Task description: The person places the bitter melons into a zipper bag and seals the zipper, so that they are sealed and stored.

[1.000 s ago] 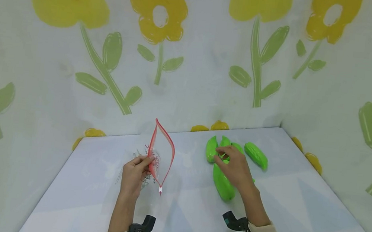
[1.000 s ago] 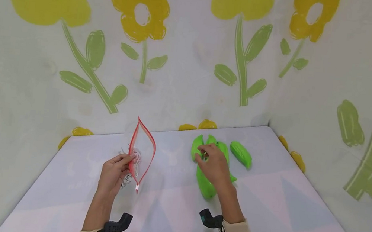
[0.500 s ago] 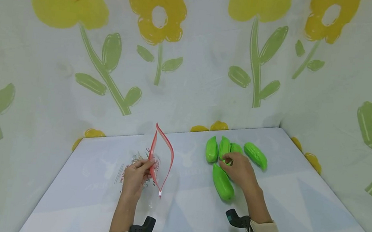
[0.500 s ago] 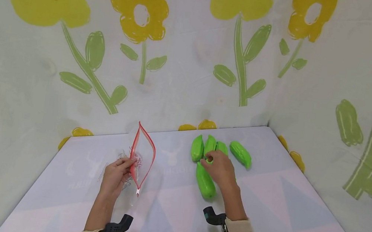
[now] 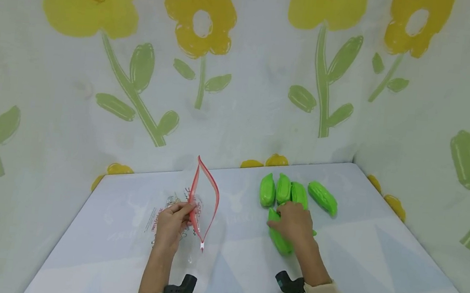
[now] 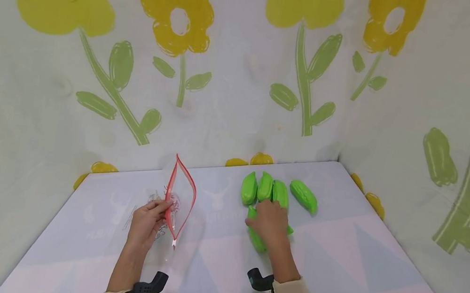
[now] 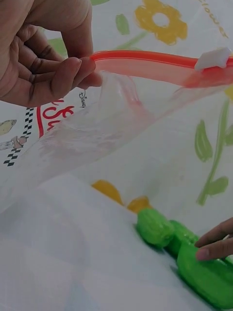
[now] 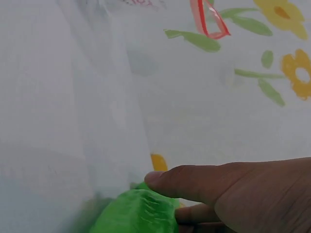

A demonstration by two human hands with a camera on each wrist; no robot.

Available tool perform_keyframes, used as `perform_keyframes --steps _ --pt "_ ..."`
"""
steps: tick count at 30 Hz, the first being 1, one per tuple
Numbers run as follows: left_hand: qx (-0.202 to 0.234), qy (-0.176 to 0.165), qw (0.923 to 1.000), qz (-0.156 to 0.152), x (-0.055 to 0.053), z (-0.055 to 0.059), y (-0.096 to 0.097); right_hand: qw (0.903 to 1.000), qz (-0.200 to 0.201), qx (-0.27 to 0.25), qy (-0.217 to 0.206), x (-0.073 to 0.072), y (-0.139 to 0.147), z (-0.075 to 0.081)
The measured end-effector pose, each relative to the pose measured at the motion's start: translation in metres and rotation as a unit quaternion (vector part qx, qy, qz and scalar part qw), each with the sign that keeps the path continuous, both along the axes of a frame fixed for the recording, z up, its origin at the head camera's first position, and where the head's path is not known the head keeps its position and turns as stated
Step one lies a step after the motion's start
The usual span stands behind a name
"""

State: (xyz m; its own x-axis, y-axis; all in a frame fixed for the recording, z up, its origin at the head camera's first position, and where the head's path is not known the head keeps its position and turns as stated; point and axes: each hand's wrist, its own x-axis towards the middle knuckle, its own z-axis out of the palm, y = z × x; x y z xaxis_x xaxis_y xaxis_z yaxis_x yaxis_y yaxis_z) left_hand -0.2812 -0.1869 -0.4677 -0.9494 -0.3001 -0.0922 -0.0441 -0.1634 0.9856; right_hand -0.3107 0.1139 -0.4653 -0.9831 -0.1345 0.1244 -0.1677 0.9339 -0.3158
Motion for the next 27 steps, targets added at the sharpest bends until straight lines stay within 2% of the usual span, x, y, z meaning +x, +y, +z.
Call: perform_keyframes --steps 5,9,14,20,27 --pt "-0.004 0.006 1.0 -0.004 0.0 -0.003 0.0 0.9992 -0.008 0.036 0.015 0.005 -0.012 -0.006" --pt "-0.006 0.009 0.9999 -0.003 0.0 -0.004 0.001 0.9991 -0.011 0.035 0.024 0.006 -0.014 -0.005" --pt "0.008 0.005 1.0 -0.003 0.001 -0.004 0.002 0.9988 -0.011 -0.038 0.029 0.01 -0.005 0.007" --pt "0.011 0.013 0.9998 -0.005 0.002 -0.002 0.002 0.9882 0.006 -0.153 0.007 0.016 0.007 0.022" --pt "0.013 0.014 0.9998 -0.001 0.0 0.0 0.0 0.9812 0.038 -0.187 0.03 0.019 0.017 0.042"
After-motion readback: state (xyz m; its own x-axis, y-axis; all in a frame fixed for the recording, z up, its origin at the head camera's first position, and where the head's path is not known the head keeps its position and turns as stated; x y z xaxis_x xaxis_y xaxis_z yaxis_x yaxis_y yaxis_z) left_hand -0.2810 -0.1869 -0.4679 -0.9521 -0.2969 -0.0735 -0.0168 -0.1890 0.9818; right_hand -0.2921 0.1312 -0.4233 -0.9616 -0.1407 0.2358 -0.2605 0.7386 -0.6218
